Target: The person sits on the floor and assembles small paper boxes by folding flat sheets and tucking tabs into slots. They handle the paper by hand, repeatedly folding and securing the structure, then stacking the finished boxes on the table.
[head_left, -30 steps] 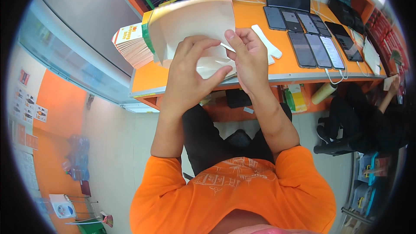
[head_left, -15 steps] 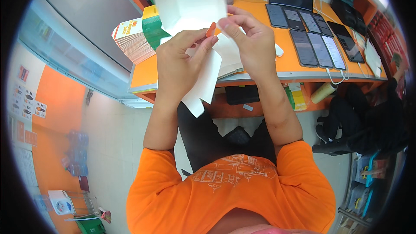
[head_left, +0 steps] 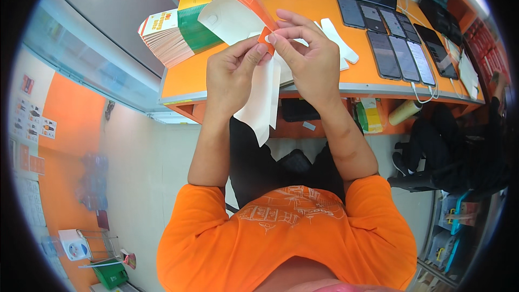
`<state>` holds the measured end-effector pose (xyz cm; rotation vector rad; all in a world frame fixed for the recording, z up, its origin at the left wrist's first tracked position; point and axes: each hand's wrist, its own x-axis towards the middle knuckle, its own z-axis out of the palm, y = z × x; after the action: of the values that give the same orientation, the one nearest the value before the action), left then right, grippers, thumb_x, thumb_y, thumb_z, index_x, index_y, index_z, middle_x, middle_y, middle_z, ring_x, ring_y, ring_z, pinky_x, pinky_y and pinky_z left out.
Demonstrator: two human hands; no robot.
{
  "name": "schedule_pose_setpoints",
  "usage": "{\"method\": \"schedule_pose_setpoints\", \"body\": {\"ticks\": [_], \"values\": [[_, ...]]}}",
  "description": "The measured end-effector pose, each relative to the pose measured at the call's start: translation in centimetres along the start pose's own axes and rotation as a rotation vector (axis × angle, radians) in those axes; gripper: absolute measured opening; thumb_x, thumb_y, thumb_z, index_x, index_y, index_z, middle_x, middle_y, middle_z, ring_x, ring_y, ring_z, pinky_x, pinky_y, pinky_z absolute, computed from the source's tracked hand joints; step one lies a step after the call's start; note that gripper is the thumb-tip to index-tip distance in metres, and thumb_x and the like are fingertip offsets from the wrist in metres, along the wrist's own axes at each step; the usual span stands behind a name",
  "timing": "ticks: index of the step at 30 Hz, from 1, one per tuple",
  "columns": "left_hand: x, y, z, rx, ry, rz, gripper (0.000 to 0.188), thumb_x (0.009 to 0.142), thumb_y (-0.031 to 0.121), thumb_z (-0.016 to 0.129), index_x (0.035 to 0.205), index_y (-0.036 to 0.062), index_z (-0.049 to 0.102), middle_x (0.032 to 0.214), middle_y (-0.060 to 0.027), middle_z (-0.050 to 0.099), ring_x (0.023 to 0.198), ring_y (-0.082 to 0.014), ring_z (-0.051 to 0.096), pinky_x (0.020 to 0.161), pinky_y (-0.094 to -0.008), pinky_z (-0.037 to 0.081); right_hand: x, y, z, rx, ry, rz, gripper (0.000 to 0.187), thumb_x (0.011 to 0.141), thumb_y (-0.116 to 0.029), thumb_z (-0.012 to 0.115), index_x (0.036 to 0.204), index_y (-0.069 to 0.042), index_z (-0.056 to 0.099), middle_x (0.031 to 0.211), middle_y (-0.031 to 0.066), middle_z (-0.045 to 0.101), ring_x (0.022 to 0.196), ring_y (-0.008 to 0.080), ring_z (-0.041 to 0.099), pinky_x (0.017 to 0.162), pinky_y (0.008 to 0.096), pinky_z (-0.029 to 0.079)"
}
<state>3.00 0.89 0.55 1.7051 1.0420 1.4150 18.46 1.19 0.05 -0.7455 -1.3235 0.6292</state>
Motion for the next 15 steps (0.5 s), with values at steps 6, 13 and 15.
{"method": "schedule_pose_setpoints", "body": {"ticks": [6, 13, 15], "values": [[-0.4, -0.9, 0.1, -0.276, 0.032, -0.066, 0.029, 0.097, 0.013, 0.070, 0.117, -0.0083, 0.069, 0.100, -0.0129, 0.074, 0.086, -0.0154, 0.070, 0.078, -0.0258, 0.055, -1.3, 0.5, 0.2, -0.094, -0.022, -0.087, 0.016, 0.087, -0.010, 0.076, 0.098, 0.002, 0.075, 0.128, 0.0183, 0.067, 0.109, 0.0280, 0.069, 0.092, 0.0357, 0.055], [-0.8, -1.1, -1.0, -0.319, 0.069, -0.082, 0.032, 0.095, 0.017, 0.073, 0.113, -0.0078, 0.069, 0.102, -0.0094, 0.072, 0.090, -0.0150, 0.069, 0.080, -0.0277, 0.055, -1.5, 0.0, -1.3, -0.253, -0.376, -0.266, 0.034, 0.093, -0.010, 0.058, 0.124, -0.004, 0.071, 0.154, 0.0167, 0.046, 0.141, 0.0366, 0.043, 0.112, 0.0451, 0.039], [-0.9, -0.8, -1.4, -0.412, 0.099, -0.054, 0.031, 0.094, 0.016, 0.073, 0.114, -0.0065, 0.069, 0.104, -0.0085, 0.071, 0.093, -0.0148, 0.068, 0.081, -0.0282, 0.055, -1.6, -0.1, -1.4, -0.054, -0.508, -0.239, 0.049, 0.092, -0.004, 0.057, 0.141, -0.006, 0.058, 0.157, 0.0173, 0.040, 0.143, 0.0374, 0.041, 0.115, 0.0444, 0.037]]}}
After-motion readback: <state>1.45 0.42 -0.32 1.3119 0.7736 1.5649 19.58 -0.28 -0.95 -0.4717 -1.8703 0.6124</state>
